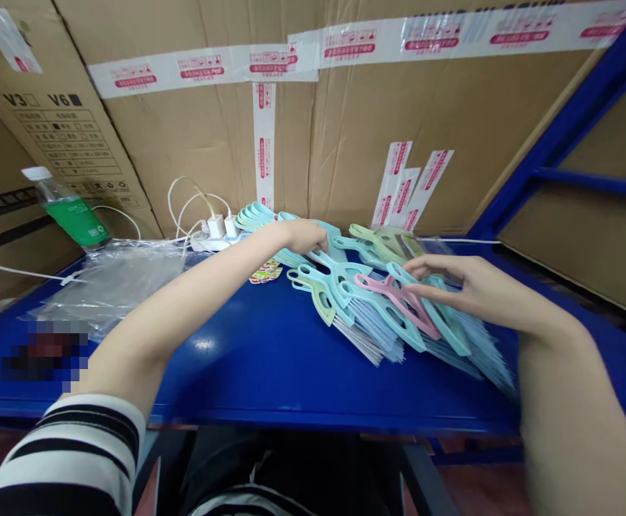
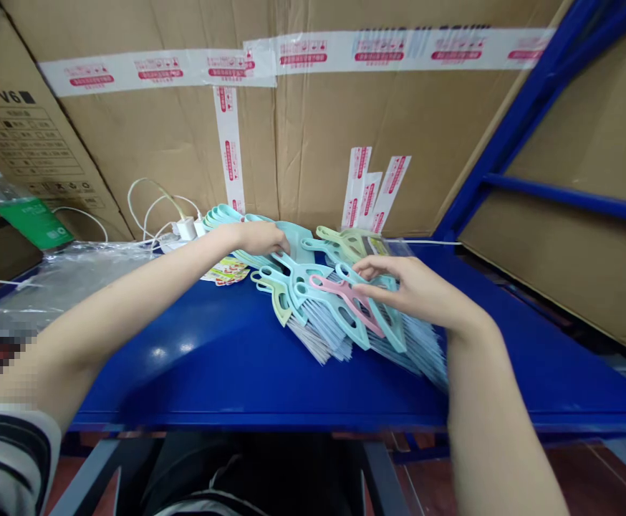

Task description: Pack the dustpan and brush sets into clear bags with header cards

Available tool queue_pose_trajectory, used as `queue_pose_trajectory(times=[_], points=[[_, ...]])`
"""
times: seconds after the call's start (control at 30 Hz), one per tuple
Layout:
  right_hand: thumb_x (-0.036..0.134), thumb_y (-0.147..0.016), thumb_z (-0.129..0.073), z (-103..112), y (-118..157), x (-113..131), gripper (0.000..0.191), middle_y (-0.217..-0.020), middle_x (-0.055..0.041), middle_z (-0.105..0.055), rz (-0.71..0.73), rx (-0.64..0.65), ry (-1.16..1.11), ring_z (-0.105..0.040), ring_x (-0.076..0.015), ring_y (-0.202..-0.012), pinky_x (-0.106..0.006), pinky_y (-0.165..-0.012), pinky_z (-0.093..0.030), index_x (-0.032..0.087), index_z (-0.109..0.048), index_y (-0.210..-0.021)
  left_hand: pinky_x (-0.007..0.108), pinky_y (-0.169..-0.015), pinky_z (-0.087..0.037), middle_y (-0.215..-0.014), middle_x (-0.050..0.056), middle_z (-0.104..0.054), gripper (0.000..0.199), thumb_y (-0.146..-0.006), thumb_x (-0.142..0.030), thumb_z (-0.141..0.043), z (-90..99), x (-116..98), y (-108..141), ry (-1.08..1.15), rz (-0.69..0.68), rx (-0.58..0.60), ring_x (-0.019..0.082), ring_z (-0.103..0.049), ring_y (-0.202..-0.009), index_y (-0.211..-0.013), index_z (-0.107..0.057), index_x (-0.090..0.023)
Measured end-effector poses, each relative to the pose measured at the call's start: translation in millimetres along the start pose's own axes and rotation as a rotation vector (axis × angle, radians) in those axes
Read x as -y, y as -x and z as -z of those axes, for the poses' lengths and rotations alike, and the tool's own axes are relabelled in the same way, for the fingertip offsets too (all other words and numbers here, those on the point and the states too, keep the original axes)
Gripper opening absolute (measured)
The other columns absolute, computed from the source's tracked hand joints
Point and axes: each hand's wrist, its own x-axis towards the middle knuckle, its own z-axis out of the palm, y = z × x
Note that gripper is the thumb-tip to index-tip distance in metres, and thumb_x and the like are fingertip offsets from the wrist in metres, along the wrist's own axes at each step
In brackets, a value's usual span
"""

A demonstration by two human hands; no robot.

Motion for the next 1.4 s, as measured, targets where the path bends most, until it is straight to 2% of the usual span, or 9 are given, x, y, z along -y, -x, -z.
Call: queue_pose_trajectory(times=[0.13,0.37,0.5,0.63,0.83,0.97,1.13,1.3,1.4], points=[[0.070,-0.078,-0.055,-2.8,-1.8,-7.0,0.055,-0.092,-0.0131,-0.075,0.071,-0.081,0.013,-0.067,-0.0283,-0.083,-0.041,-0.072,-0.053,0.020,-0.073,-0.093,0.025,-0.066,-0.039,-0.086,-0.002,-0.077,0.043,-0.074,-0.002,-0.057,3.9,3.8,0.9,0.015,-0.011,0.025,0.015,-0.064,-0.075,-0.102,-0.076,-0.027],[0.066,-0.084,-0.053,-3.7,-2.4,-18.9,0.049,-0.091,-0.0096,-0.074,0.185,-0.187,0.026,-0.067,-0.0259,-0.083,-0.035,-0.062,-0.051,0.023,-0.074,-0.096,0.026,-0.062,-0.034,-0.072,-0.002,-0.074,0.021,-0.071,-0.007,-0.065,1.7,11.7,0.3,0.016,0.010,-0.079,0.014,-0.062,-0.067,-0.079,-0.077,-0.022],[0.066,-0.085,-0.052,-4.4,-4.2,-16.4,0.048,-0.088,-0.0080,-0.074,0.202,-0.159,0.039,-0.066,-0.0244,-0.078,-0.036,-0.066,-0.052,0.024,-0.076,-0.093,0.024,-0.060,-0.033,-0.066,-0.003,-0.071,0.012,-0.065,-0.009,-0.072,-0.1,18.7,-1.9,0.050,-0.006,-0.178,0.012,-0.060,-0.063,-0.069,-0.074,-0.020],[0.063,-0.086,-0.048,-9.0,-7.5,-15.8,0.050,-0.085,-0.0083,-0.072,0.186,-0.101,0.080,-0.066,-0.0245,-0.077,-0.037,-0.068,-0.052,0.023,-0.076,-0.093,0.022,-0.060,-0.036,-0.065,-0.003,-0.068,0.010,-0.069,-0.009,-0.069,0.4,25.1,-3.3,0.084,-0.055,-0.201,0.011,-0.059,-0.062,-0.068,-0.072,-0.019],[0.067,-0.084,-0.044,-20.2,-12.1,-14.3,0.060,-0.099,-0.0140,-0.072,0.115,-0.013,0.106,-0.068,-0.0289,-0.090,-0.039,-0.075,-0.053,0.017,-0.073,-0.100,0.025,-0.068,-0.041,-0.083,0.003,-0.068,0.006,-0.076,-0.013,-0.066,6.8,31.1,8.3,-0.014,-0.095,-0.333,0.017,-0.063,-0.081,-0.078,-0.070,-0.016],[0.064,-0.088,-0.042,-26.3,-14.1,-10.3,0.057,-0.095,-0.0135,-0.070,0.129,0.002,0.077,-0.066,-0.0274,-0.088,-0.038,-0.075,-0.052,0.017,-0.071,-0.104,0.027,-0.066,-0.042,-0.090,0.005,-0.064,0.012,-0.087,-0.016,-0.055,10.7,30.8,31.3,-0.081,-0.072,-0.418,0.018,-0.061,-0.079,-0.088,-0.066,-0.015],[0.061,-0.092,-0.043,-31.4,-16.5,-8.7,0.048,-0.084,-0.0089,-0.066,0.213,-0.003,0.066,-0.063,-0.0248,-0.079,-0.037,-0.072,-0.050,0.022,-0.070,-0.098,0.027,-0.061,-0.040,-0.091,0.006,-0.061,0.016,-0.095,-0.021,-0.047,6.2,26.3,77.3,-0.185,0.008,-0.539,0.017,-0.059,-0.075,-0.093,-0.061,-0.015],[0.059,-0.093,-0.040,-32.1,-16.9,-6.4,0.047,-0.079,-0.0073,-0.064,0.200,0.021,0.058,-0.062,-0.0246,-0.077,-0.037,-0.072,-0.051,0.022,-0.070,-0.098,0.026,-0.053,-0.038,-0.079,0.003,-0.060,0.030,-0.102,-0.026,-0.035,-21.7,6.6,134.2,-0.364,-0.077,-0.670,0.015,-0.056,-0.065,-0.087,-0.059,-0.017],[0.059,-0.094,-0.040,-32.9,-15.6,-5.1,0.048,-0.087,-0.0087,-0.067,0.192,0.003,0.075,-0.064,-0.0266,-0.086,-0.040,-0.077,-0.052,0.023,-0.070,-0.107,0.025,-0.051,-0.038,-0.072,0.001,-0.060,0.035,-0.103,-0.021,-0.031,-43.2,-13.9,166.1,-0.432,-0.154,-0.690,0.012,-0.053,-0.058,-0.082,-0.058,-0.017]])
